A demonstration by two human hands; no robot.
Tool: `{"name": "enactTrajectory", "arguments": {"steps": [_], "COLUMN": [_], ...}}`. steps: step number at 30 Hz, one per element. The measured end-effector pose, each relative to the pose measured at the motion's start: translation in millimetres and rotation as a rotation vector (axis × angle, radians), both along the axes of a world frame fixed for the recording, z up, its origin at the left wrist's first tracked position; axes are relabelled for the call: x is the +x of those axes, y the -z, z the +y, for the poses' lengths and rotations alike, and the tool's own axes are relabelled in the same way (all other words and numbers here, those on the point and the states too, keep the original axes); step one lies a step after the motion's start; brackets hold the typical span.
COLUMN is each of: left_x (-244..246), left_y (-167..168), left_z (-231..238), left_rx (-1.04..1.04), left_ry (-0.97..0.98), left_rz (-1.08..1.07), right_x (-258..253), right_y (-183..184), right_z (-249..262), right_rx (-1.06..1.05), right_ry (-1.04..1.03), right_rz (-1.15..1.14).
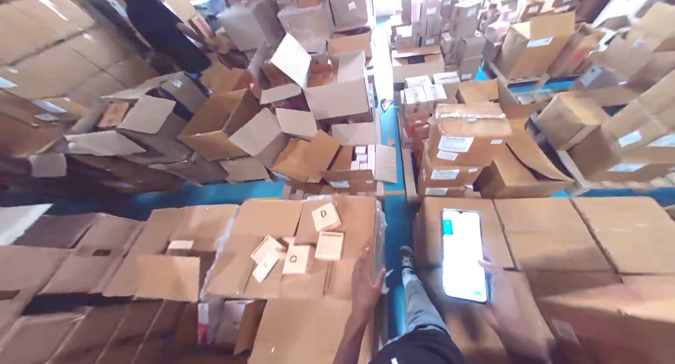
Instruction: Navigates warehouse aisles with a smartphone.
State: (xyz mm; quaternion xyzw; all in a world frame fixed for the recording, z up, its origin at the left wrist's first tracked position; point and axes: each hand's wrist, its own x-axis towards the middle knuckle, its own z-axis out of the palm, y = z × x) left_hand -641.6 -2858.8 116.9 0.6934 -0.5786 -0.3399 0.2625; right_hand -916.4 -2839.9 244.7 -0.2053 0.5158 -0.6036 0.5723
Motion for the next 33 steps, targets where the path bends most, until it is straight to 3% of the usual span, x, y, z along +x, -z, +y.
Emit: {"name": "enactTrajectory", "arguments": {"steps": [3,6,12,16,19,25,30,33], "left_x": [-2.7,14.9,28.7,26.3,32.8,42.4,20.9,14.5], "left_y": [64.6,114.6,130.3,130.8,128.4,104.9,129.3,142.5], "left_z": [-83.3,-121.4,-142.1,-144.7,-143.4,-177.6,-288.0,-306.3], "left_rx": [-0.013,0.075,-0.005,0.039,0.071,0.218,-0.044,-0.126], "left_ry": [0.138,0.186,0.148,0.183,0.251,0.349,0.204,0.163], "left_rz": [-0.356,-0.628,-0.65,-0.675,-0.709,-0.562,-0.628,-0.668], "right_x": [-2.5,-8.6,-30.2,-36.1,-35.4,-32.4,-24.8,-29.5], "right_y": [8.1,8.5,5.7,6.0,10.4,14.7,-26.5,-40.1], "right_z": [-84.2,-166.0,-333.2,-410.2,-442.3,-474.3,-500.4,-509.0], "right_rx": [0.04,0.124,0.051,0.0,0.001,-0.028,-0.014,-0.066], "right_ry": [-0.035,-0.064,-0.221,-0.243,-0.222,-0.177,-0.092,-0.045], "right_rz": [0.003,0.014,0.165,0.169,0.139,0.017,0.06,0.084]}}
